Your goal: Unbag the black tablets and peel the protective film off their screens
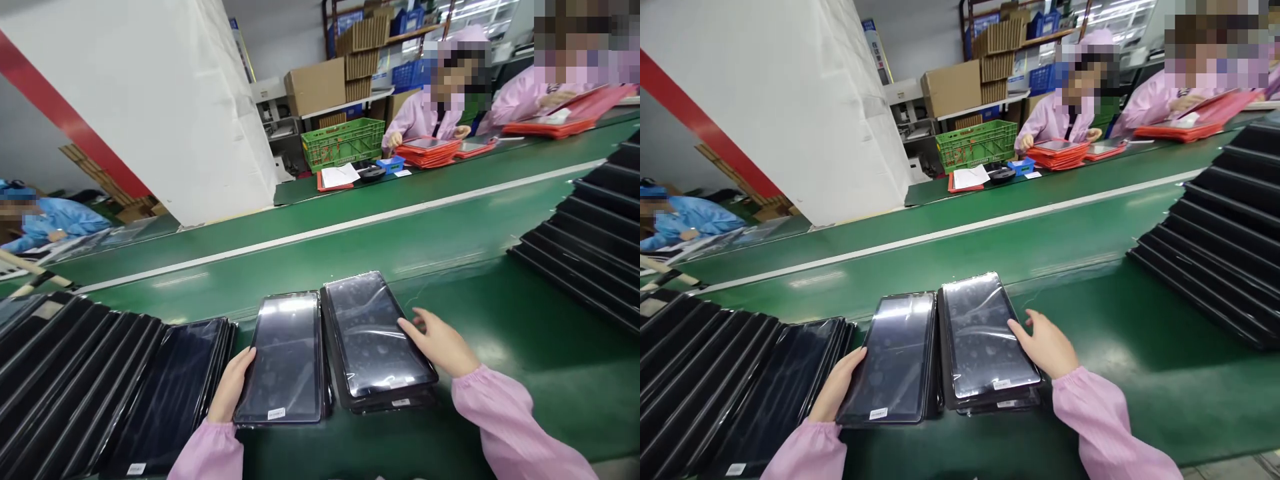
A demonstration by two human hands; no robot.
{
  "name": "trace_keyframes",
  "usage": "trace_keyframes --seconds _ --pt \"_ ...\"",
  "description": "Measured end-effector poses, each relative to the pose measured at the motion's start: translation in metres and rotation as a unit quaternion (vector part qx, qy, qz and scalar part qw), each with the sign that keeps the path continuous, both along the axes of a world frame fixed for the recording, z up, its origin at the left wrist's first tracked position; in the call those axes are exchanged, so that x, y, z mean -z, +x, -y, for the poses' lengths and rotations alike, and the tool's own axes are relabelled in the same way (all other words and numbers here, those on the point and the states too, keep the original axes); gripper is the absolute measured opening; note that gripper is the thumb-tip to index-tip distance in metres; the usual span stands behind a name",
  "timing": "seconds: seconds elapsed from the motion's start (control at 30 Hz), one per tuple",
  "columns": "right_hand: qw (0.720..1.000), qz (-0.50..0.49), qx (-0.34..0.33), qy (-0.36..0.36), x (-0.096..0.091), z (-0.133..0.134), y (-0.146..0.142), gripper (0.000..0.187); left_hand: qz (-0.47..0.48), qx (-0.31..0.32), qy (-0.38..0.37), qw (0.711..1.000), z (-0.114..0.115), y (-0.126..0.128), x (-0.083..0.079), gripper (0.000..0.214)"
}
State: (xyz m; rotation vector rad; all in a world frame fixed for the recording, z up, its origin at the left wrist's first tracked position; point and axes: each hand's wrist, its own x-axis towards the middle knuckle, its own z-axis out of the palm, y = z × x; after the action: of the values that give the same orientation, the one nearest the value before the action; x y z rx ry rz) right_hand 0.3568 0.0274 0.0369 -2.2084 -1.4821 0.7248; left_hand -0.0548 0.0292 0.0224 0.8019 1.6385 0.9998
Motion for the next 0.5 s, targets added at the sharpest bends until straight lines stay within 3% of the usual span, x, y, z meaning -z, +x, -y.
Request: trace_keyframes --seconds 0.1,0.2,0.37,0.5 --pt "0.999 -0.03 -0.03 -0.027 0.014 0.005 0.0 0.058 -0.112 0.049 0.024 0.992 -0.003 0.004 0.009 0.055" --pt "0.999 -0.031 -0.024 -0.024 0.016 0.009 -0.008 0.058 -0.251 0.036 0.063 0.965 0.001 0.007 0.014 0.059" --pt "0.999 -0.038 -0.01 0.003 0.01 0.013 -0.021 0.051 -0.184 0.101 0.002 0.978 0.007 0.014 0.007 0.063" --pt "0.996 -0.085 -0.012 0.023 0.009 0.014 -0.031 0.041 -0.146 0.083 0.015 0.986 0.012 0.02 -0.008 0.065"
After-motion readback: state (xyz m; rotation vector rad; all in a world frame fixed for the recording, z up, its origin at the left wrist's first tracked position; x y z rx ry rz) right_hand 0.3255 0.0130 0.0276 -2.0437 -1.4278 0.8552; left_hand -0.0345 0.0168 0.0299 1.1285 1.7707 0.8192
